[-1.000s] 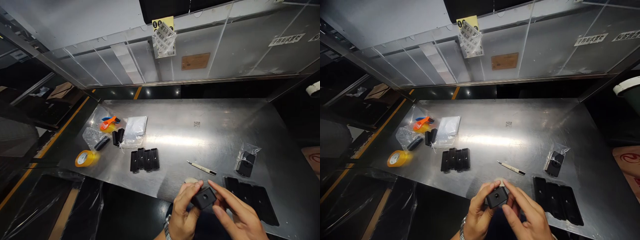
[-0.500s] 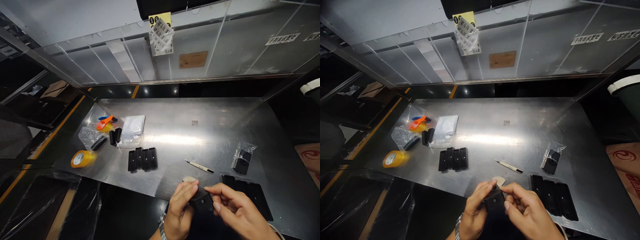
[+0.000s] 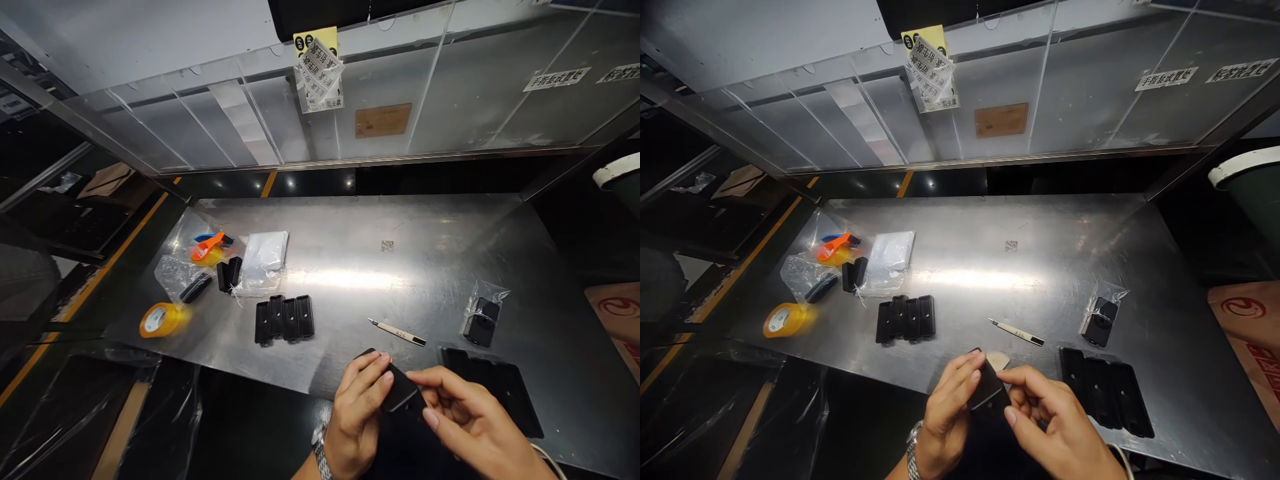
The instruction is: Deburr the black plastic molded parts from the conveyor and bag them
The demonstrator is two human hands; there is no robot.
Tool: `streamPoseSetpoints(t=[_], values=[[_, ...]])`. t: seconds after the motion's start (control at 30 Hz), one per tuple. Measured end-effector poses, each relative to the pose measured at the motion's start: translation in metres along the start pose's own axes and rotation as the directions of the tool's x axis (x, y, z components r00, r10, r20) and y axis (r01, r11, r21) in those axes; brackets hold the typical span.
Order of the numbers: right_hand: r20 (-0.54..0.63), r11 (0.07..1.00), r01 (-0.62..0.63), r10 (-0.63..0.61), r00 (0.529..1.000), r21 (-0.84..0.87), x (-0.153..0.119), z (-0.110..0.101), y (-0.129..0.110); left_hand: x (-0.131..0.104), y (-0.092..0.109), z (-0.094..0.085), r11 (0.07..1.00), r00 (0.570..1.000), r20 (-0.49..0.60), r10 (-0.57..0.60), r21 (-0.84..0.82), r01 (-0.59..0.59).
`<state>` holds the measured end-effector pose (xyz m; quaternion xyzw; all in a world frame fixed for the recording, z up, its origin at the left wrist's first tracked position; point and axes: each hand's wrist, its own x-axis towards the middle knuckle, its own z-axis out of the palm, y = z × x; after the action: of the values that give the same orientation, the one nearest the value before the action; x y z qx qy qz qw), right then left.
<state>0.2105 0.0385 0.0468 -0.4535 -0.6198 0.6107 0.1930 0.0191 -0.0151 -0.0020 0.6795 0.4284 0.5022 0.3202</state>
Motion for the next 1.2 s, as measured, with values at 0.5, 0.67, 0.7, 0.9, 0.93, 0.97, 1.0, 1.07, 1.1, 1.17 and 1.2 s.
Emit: streamPoseSetpoints(t=[0.5,0.67,0.7,0.9,0.93,0.97,1.0,1.07,1.1,1.17,1.2], values=[[-0.025,0.92,-0.345,0.355,0.934,0.183,0.01,0.011,-0.023,-0.003,0.018,-0.005,0.878,0.88,0.178,-0.441,-0.118,0.464],[-0.008,0.928,-0.34,0.345,0.939,0.155,0.012,0.01,-0.022,-0.002,0.019,-0.006,0.88,0.878,0.218,-0.426,-0.127,0.459],[0.014,0.931,-0.333,0.335,0.942,0.149,0.013,0.009,-0.02,-0.002,0.018,-0.006,0.898,0.893,0.207,-0.4,-0.104,0.427],[0.191,0.903,-0.395,0.363,0.912,0.167,0.015,0.002,-0.012,-0.002,0.016,-0.006,0.962,0.942,0.199,-0.272,0.046,0.268],[0.204,0.897,-0.409,0.374,0.905,0.167,0.014,0.002,-0.013,-0.002,0.016,-0.007,0.962,0.938,0.211,-0.274,0.058,0.268],[0.214,0.894,-0.417,0.381,0.9,0.165,0.014,0.002,-0.013,-0.002,0.016,-0.008,0.961,0.935,0.224,-0.276,0.066,0.268],[0.216,0.892,-0.422,0.386,0.897,0.161,0.013,0.002,-0.014,-0.001,0.016,-0.009,0.961,0.931,0.237,-0.277,0.069,0.268],[0.223,0.887,-0.434,0.396,0.891,0.159,0.012,0.003,-0.015,0.0,0.016,-0.011,0.959,0.924,0.26,-0.282,0.064,0.275],[0.228,0.883,-0.44,0.401,0.887,0.161,0.011,0.004,-0.014,0.0,0.016,-0.011,0.958,0.92,0.266,-0.287,0.059,0.281],[0.236,0.876,-0.448,0.404,0.884,0.178,0.01,0.006,-0.013,0.0,0.015,-0.012,0.955,0.919,0.263,-0.295,0.054,0.291],[0.238,0.872,-0.45,0.404,0.883,0.19,0.01,0.007,-0.012,-0.001,0.015,-0.012,0.955,0.92,0.26,-0.294,0.057,0.29]])
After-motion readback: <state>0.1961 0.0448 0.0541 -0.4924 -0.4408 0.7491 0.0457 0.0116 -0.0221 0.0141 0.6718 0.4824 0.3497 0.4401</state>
